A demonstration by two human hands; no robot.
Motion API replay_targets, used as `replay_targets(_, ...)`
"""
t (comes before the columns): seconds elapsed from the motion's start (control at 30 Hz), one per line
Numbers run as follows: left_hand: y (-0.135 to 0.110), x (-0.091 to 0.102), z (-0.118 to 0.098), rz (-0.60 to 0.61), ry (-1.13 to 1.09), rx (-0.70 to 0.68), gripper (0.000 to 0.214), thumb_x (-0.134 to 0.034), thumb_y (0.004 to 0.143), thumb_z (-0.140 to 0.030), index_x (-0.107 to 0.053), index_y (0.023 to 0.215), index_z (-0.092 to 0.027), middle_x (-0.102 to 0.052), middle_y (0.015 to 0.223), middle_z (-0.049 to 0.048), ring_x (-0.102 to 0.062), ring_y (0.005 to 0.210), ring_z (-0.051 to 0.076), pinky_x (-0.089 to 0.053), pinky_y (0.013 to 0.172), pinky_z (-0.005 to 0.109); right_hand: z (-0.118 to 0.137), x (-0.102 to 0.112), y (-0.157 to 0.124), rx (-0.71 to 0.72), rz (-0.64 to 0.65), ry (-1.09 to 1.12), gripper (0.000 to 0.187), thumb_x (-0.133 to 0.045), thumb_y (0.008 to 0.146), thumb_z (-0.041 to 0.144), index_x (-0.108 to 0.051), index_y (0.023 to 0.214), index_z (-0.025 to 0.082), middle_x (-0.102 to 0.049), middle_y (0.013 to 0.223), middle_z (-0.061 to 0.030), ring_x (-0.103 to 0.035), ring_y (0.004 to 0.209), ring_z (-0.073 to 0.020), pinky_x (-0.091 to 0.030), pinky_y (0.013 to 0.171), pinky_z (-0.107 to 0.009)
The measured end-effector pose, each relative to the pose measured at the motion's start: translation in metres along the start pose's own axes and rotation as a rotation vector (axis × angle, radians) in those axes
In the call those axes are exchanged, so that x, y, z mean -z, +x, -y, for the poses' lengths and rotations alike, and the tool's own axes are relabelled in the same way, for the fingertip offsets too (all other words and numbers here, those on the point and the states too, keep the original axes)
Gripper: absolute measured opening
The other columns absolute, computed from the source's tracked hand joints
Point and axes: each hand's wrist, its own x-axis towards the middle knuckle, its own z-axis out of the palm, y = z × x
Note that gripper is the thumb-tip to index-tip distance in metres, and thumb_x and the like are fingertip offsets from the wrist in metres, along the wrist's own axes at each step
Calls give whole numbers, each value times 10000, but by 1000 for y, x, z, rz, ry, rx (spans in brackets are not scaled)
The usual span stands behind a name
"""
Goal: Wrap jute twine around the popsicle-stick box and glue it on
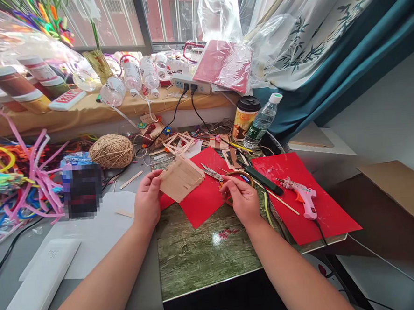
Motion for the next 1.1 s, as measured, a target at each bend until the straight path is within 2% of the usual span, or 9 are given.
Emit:
replay_targets(0.13, -14, 0, -7, 249, 208, -102, 509, -839, 852, -433, -673, 1287, -229, -712, 1223, 96, -685, 1108, 252, -565, 921, 333, 2, 1, -1, 24, 7, 41, 435, -444, 1079, 508, -764, 1144, 219, -709, 787, -35, -648, 665, -175, -566, 625, -318)
replay_targets(0.2, -21, -1, -13, 411, 300, -168, 544, -861, 836, -369, -652, 1324, -247, -683, 1296, 106, -668, 1167, 270, -552, 995, 374, 2, 1, 0, 57, 1, 19, 392, -459, 1074, 488, -744, 1164, 233, -715, 858, -44, -668, 739, -187, -582, 689, -334)
replay_targets(0.27, -25, -2, -17, 530, 422, -254, 570, -869, 827, -323, -636, 1344, -265, -664, 1324, 105, -646, 1207, 278, -527, 1049, 401, 4, 1, 1, 98, 42, 11, 362, -534, 1046, 470, -671, 1320, 278, -732, 1095, -66, -701, 966, -222, -596, 867, -390)
replay_targets(0.37, -26, -5, -22, 622, 566, -331, 554, -842, 848, -310, -622, 1355, -267, -650, 1320, 110, -616, 1237, 289, -504, 1077, 424, 6, -1, -1, 124, 242, -6, 603, -650, 974, 545, -512, 1517, 322, -611, 1467, -84, -563, 1370, -288, -456, 1167, -484)
replay_targets(0.47, -25, -8, -25, 658, 564, -317, 470, -760, 913, -317, -603, 1351, -251, -626, 1325, 125, -601, 1249, 294, -500, 1079, 434, 6, -1, -5, 51, 417, -104, 716, -711, 929, 585, -478, 1552, 320, -551, 1548, -87, -516, 1432, -319, -423, 1204, -498)
replay_targets(0.57, -25, -7, -25, 661, 519, -293, 430, -733, 935, -325, -591, 1334, -252, -626, 1320, 123, -596, 1264, 296, -490, 1088, 429, 6, 0, -9, -15, 472, -185, 617, -680, 971, 540, -504, 1522, 324, -579, 1510, -80, -586, 1352, -307, -471, 1154, -474)
replay_targets(0.9, -22, 0, -20, 701, 467, -100, 471, -789, 905, -381, -560, 1305, -286, -606, 1323, 94, -605, 1255, 271, -531, 1045, 391, 12, 0, -12, -17, 506, -257, 539, -606, 1020, 522, -487, 1500, 306, -608, 1435, -72, -616, 1286, -281, -497, 1117, -417)
replay_targets(1.0, -24, -4, -21, 700, 438, -120, 478, -767, 920, -401, -554, 1333, -290, -608, 1348, 104, -595, 1286, 289, -520, 1075, 423, 11, -1, -13, 5, 485, -242, 569, -598, 1027, 523, -450, 1538, 321, -559, 1520, -71, -561, 1379, -282, -449, 1180, -439)
replay_targets(1.1, -27, -8, -22, 693, 415, -236, 580, -721, 930, -516, -539, 1425, -274, -553, 1476, 149, -502, 1412, 350, -432, 1179, 502, 13, -4, -14, 93, 466, -236, 692, -602, 1006, 590, -365, 1611, 352, -443, 1644, -62, -435, 1506, -302, -360, 1256, -487)
